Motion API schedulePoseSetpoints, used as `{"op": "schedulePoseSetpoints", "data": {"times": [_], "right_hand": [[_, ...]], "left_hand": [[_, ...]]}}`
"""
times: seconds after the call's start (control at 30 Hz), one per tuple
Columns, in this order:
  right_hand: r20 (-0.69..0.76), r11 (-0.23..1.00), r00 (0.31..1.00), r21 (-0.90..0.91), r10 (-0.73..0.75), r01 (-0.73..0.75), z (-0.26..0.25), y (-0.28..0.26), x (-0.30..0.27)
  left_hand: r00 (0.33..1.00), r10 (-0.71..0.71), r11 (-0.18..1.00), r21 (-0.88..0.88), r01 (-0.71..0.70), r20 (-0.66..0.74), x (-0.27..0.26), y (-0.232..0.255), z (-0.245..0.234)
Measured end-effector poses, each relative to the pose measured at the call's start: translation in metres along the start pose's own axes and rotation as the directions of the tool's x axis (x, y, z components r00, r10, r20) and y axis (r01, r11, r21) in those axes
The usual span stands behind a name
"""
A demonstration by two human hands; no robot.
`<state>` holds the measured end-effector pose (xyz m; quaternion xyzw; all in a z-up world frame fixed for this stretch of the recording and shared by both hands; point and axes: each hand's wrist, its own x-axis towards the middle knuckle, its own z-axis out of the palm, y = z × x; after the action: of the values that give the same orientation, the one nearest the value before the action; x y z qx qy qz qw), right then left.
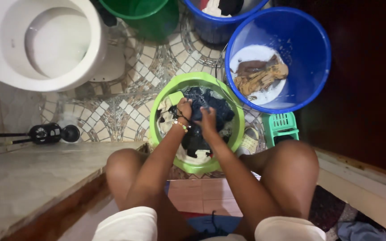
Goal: Hand-washing various items of clothing in a basin with soapy water.
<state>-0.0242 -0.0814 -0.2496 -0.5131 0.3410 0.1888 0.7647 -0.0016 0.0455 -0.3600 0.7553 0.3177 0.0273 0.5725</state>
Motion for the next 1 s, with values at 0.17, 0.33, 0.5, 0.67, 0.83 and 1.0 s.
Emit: {"op": "schedulePoseSetpoints", "data": {"times": [0.17, 0.33, 0.5, 0.67, 0.83, 1.0], "right_hand": [[0.244, 0.897, 0.906, 0.198, 0.345, -0.395, 0.016, -0.046, -0.053], [0.448, 0.944, 0.86, 0.092, 0.244, -0.316, -0.056, 0.023, 0.092], [0.254, 0.867, 0.919, -0.327, -0.302, 0.375, -0.03, -0.079, -0.01], [0.534, 0.357, 0.688, -0.597, -0.492, 0.718, 0.007, -0.173, -0.171], [0.814, -0.05, 0.481, -0.523, -0.325, 0.851, 0.012, -0.146, -0.274], [0.727, 0.026, 0.435, -0.5, -0.531, 0.866, 0.015, -0.139, -0.22]], "left_hand": [[0.974, 0.208, 0.877, 0.425, -0.225, 0.087, -0.043, -0.046, -0.024], [0.963, 0.145, 0.976, 0.128, -0.178, 0.228, -0.125, 0.083, -0.028], [0.646, -0.435, 0.676, -0.246, 0.695, 0.627, -0.119, 0.087, -0.055], [0.475, -0.269, 0.351, -0.374, 0.859, 0.838, -0.153, 0.22, -0.103], [0.49, -0.097, 0.243, -0.457, 0.856, 0.866, -0.126, 0.233, -0.102], [0.576, 0.157, 0.27, -0.596, 0.757, 0.802, -0.017, 0.067, -0.03]]}}
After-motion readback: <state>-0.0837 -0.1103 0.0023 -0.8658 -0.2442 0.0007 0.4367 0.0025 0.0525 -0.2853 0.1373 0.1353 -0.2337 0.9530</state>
